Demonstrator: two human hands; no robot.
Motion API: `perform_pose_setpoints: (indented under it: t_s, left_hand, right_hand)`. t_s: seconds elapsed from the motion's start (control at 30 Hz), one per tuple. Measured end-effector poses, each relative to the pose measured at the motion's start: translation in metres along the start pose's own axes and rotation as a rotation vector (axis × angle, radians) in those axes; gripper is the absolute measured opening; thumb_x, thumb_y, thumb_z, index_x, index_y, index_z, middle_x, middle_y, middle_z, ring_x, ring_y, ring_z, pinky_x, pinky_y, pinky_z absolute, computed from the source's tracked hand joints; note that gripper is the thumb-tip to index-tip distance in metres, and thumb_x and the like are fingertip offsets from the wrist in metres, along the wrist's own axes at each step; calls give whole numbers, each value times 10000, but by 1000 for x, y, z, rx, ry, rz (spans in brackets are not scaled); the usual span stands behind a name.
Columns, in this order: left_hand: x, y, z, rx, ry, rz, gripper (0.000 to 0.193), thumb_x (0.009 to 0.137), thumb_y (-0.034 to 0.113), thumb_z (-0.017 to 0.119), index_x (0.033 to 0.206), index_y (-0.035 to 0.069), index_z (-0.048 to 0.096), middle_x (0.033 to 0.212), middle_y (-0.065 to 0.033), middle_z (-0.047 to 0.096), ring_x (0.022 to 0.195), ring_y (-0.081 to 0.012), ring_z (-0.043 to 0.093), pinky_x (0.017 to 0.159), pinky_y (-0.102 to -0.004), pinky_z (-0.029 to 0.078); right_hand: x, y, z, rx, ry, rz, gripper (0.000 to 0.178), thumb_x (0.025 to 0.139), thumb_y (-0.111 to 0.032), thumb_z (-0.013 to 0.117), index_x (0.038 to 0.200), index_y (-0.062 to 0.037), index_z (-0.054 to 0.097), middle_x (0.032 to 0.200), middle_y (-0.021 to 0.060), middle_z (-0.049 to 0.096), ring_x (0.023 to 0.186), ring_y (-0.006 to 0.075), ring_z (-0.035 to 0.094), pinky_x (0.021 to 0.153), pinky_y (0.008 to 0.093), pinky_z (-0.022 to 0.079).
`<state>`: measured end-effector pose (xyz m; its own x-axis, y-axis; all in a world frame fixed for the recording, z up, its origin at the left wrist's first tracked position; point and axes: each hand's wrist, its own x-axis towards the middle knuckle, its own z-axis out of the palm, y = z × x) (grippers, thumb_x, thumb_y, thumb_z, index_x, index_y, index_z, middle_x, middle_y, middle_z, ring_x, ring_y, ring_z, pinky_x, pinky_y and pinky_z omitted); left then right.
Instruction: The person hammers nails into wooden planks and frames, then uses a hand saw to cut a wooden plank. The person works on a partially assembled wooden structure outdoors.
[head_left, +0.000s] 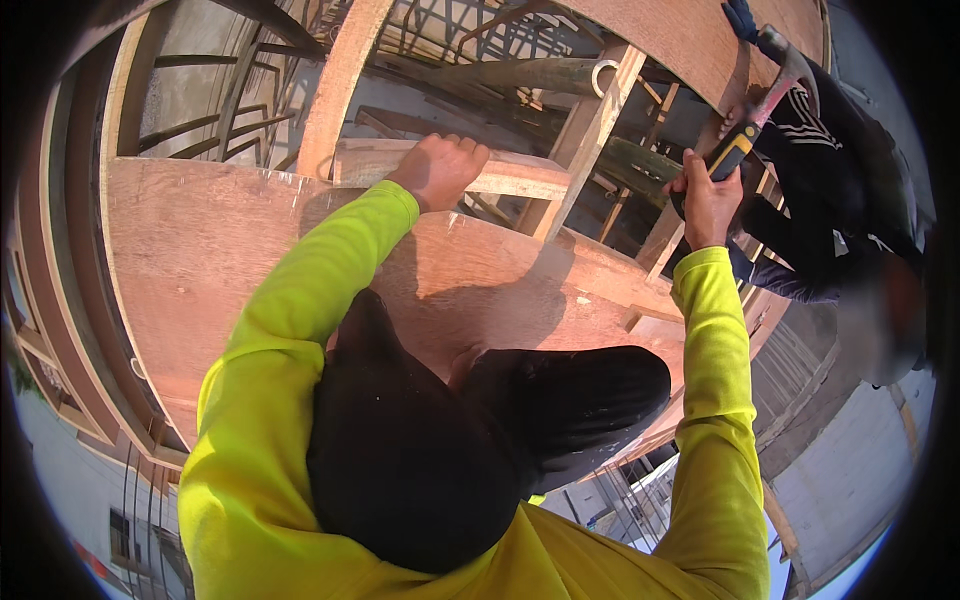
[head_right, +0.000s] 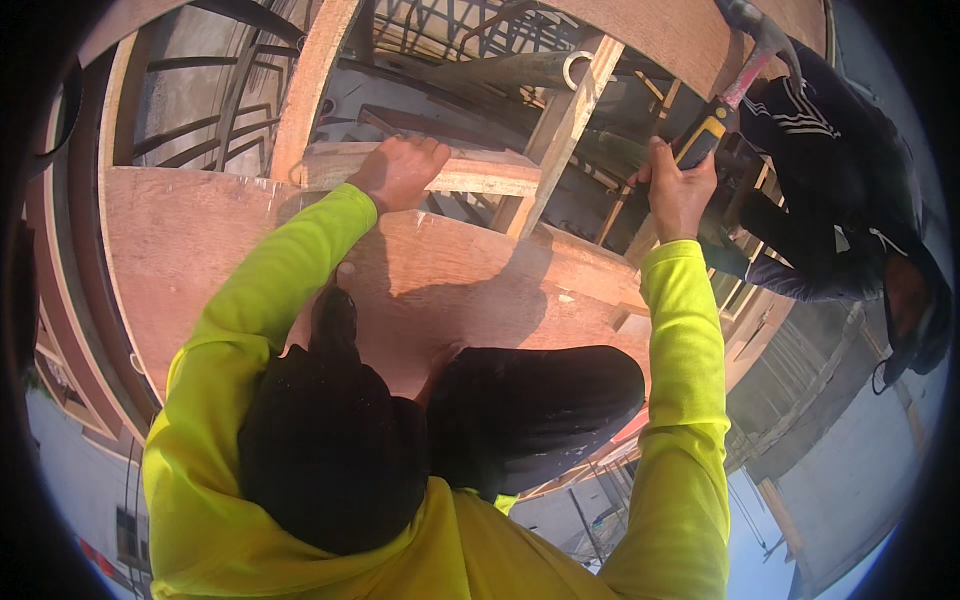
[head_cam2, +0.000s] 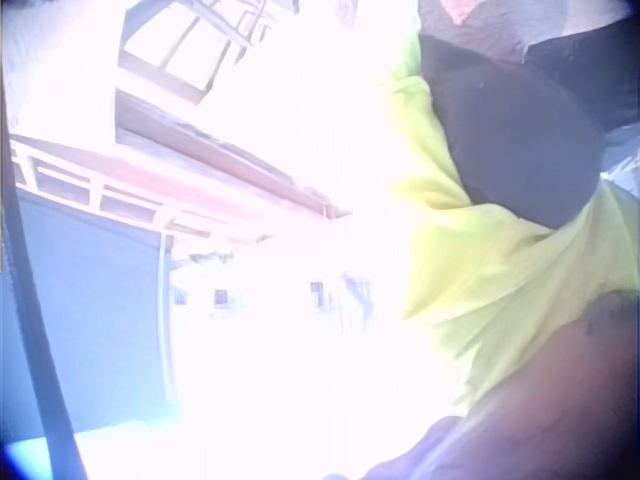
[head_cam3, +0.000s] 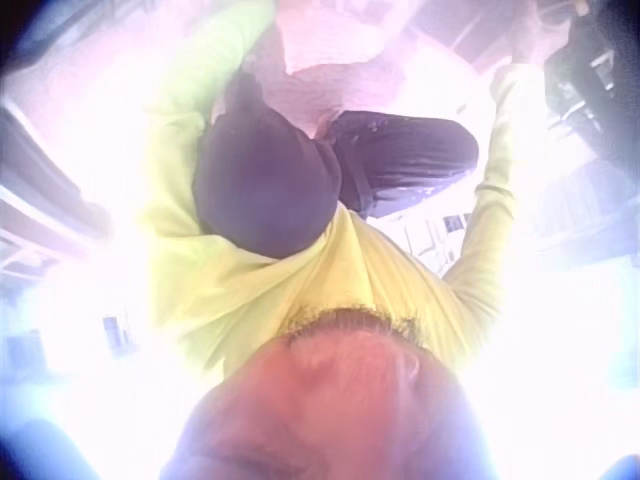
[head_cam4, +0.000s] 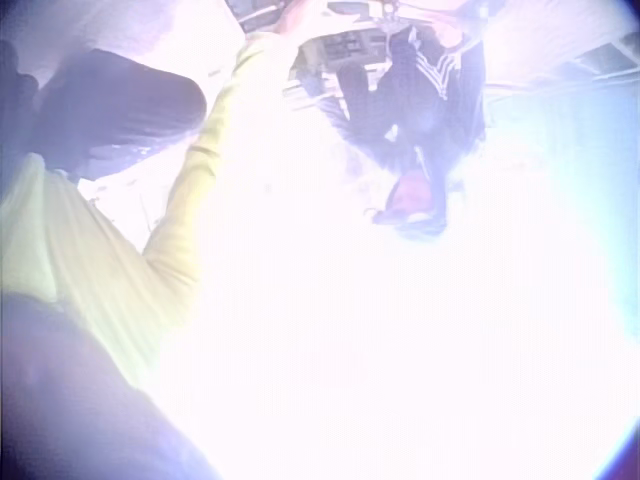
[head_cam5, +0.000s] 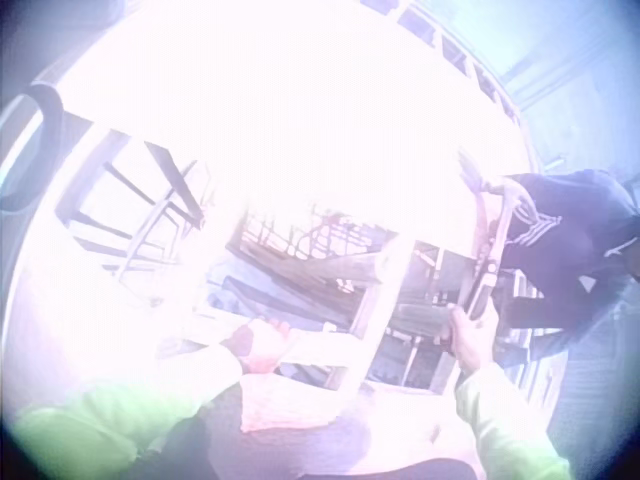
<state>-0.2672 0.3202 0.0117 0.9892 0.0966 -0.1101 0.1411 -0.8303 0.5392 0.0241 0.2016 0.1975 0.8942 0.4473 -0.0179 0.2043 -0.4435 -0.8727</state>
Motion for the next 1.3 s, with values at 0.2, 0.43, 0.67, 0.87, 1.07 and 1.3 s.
perform_pose_setpoints:
  t_s: [0.2,0.43,0.67,0.87,1.07,1.3]
  left_hand:
    - [10,-7,-5,24,-89,-23,366,769,69,701,1111,45,572,1014,-123,638,994,-304,677,808,-428,565]
    - [-2,21,-9,122,-124,-270,380,824,35,659,1189,92,574,1161,-101,609,1154,-290,617,980,-520,494]
    - [0,21,-16,150,-161,-301,300,886,87,658,1179,123,605,1164,-74,655,1162,-270,634,982,-494,499]
    - [-9,19,-15,144,-140,-332,418,804,21,679,1201,115,587,1215,-64,635,1168,-268,632,978,-457,488]
    - [-5,15,-13,136,-151,-253,424,842,59,686,1251,127,595,1196,-66,655,1119,-280,649,958,-453,502]
    - [-10,22,-6,107,-134,-289,464,808,1,669,1250,109,580,1192,-53,648,1150,-272,636,967,-429,489]
  right_hand:
    - [-61,-15,-62,-833,-945,459,527,966,-222,691,1385,-13,449,917,185,634,720,194,662,675,333,546]
    - [-105,-31,-76,-488,-625,689,369,911,-52,607,1250,-12,468,764,21,529,622,127,589,546,303,514]
    - [-64,35,-44,-822,-945,629,463,929,-148,688,1301,43,490,754,87,610,550,154,592,493,323,488]
    - [31,-68,-32,-231,-439,211,265,963,-190,707,1108,-20,564,667,17,579,506,117,561,504,275,493]
    - [41,-13,-11,64,-101,-85,100,961,-81,641,1029,-22,597,776,108,659,555,168,640,565,301,572]
    - [9,-19,-50,-549,-972,502,383,936,-88,670,1278,20,539,751,47,604,513,121,571,547,288,521]
